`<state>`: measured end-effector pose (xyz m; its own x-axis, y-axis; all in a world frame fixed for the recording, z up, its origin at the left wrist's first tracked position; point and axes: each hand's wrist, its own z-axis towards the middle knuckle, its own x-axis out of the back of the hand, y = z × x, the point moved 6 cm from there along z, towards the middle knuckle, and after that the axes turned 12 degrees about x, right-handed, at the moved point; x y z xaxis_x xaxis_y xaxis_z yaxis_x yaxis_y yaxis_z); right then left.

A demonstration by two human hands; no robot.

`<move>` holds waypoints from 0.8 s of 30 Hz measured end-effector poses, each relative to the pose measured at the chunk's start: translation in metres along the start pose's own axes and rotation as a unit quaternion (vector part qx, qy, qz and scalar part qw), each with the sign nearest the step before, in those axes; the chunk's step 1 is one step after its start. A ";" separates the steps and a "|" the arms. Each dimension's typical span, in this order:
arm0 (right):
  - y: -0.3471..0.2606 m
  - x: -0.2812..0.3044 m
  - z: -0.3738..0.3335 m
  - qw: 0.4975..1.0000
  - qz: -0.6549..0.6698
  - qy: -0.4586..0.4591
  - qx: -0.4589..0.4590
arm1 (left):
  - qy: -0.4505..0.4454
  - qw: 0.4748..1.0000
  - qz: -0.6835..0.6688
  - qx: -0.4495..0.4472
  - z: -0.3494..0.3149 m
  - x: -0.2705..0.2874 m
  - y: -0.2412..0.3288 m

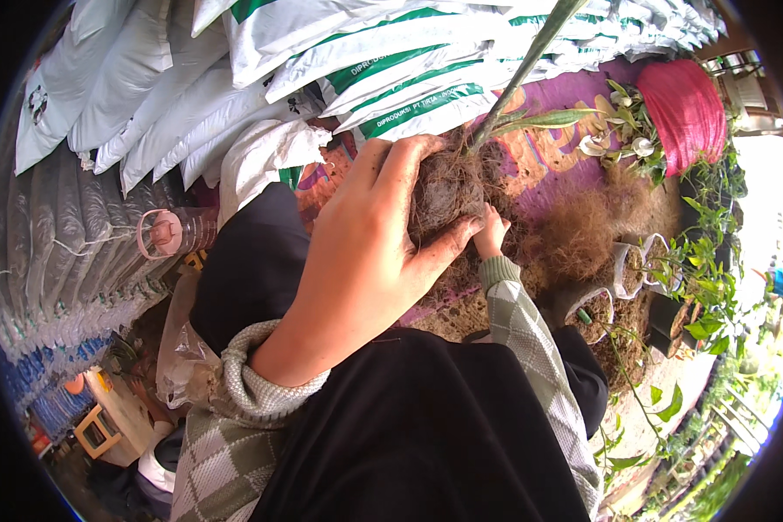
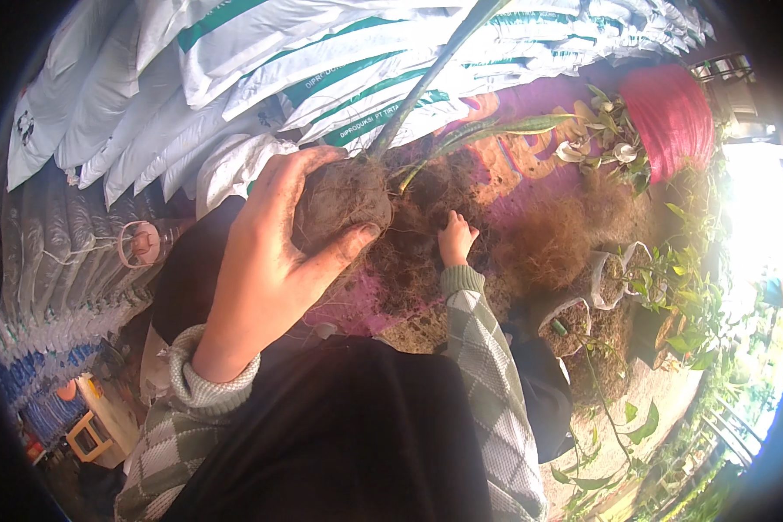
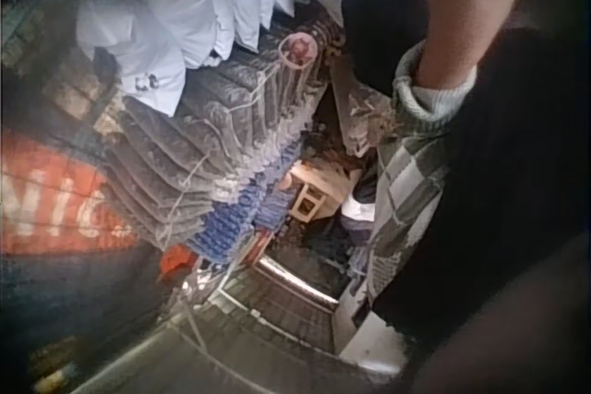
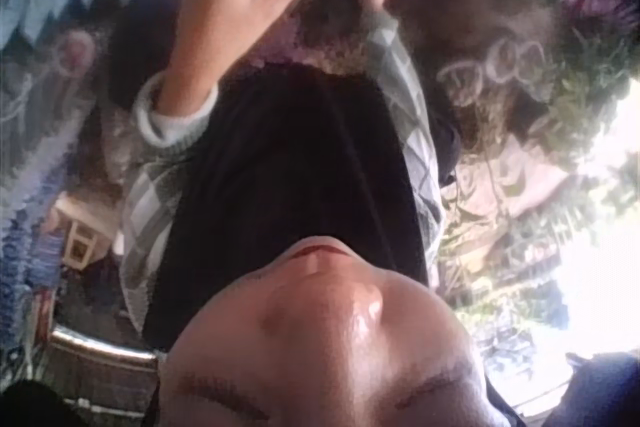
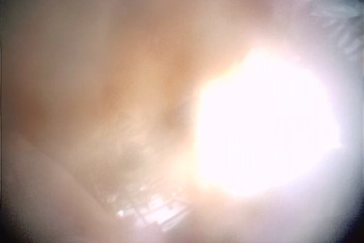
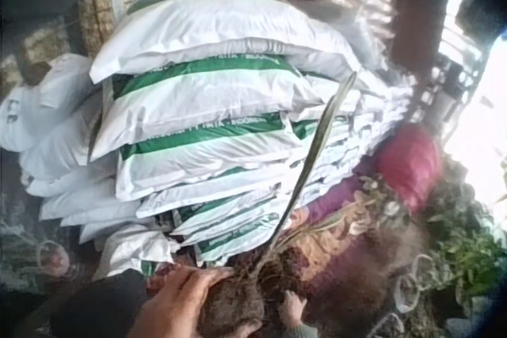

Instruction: The person sits on the ground and repeatedly handles a plant's root ball, loosening and shaping the soil and roots by hand. The person continues to adjust the root ball throughout the clip without placing it into a pot or container.

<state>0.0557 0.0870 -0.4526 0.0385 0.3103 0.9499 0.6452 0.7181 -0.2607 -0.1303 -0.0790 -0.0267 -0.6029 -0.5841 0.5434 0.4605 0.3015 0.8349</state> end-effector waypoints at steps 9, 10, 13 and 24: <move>0.034 -0.001 0.009 0.954 0.173 0.078 -0.233 | -0.024 0.999 0.025 0.030 -0.002 0.007 -0.001; 0.033 0.000 0.013 0.946 0.227 0.097 -0.209 | -0.024 0.999 0.025 0.035 -0.003 0.007 -0.002; 0.055 -0.001 0.026 0.914 0.352 0.151 -0.134 | -0.015 0.999 0.012 0.028 -0.002 0.008 0.000; 0.032 0.098 0.039 0.934 0.350 -0.025 -0.072 | 0.009 0.999 0.000 -0.032 -0.010 0.000 -0.003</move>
<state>0.0509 0.1648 -0.3746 0.4562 0.7033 0.5453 0.5712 0.2384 -0.7854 -0.1256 -0.0877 -0.0302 -0.5911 -0.5984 0.5409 0.5008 0.2534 0.8276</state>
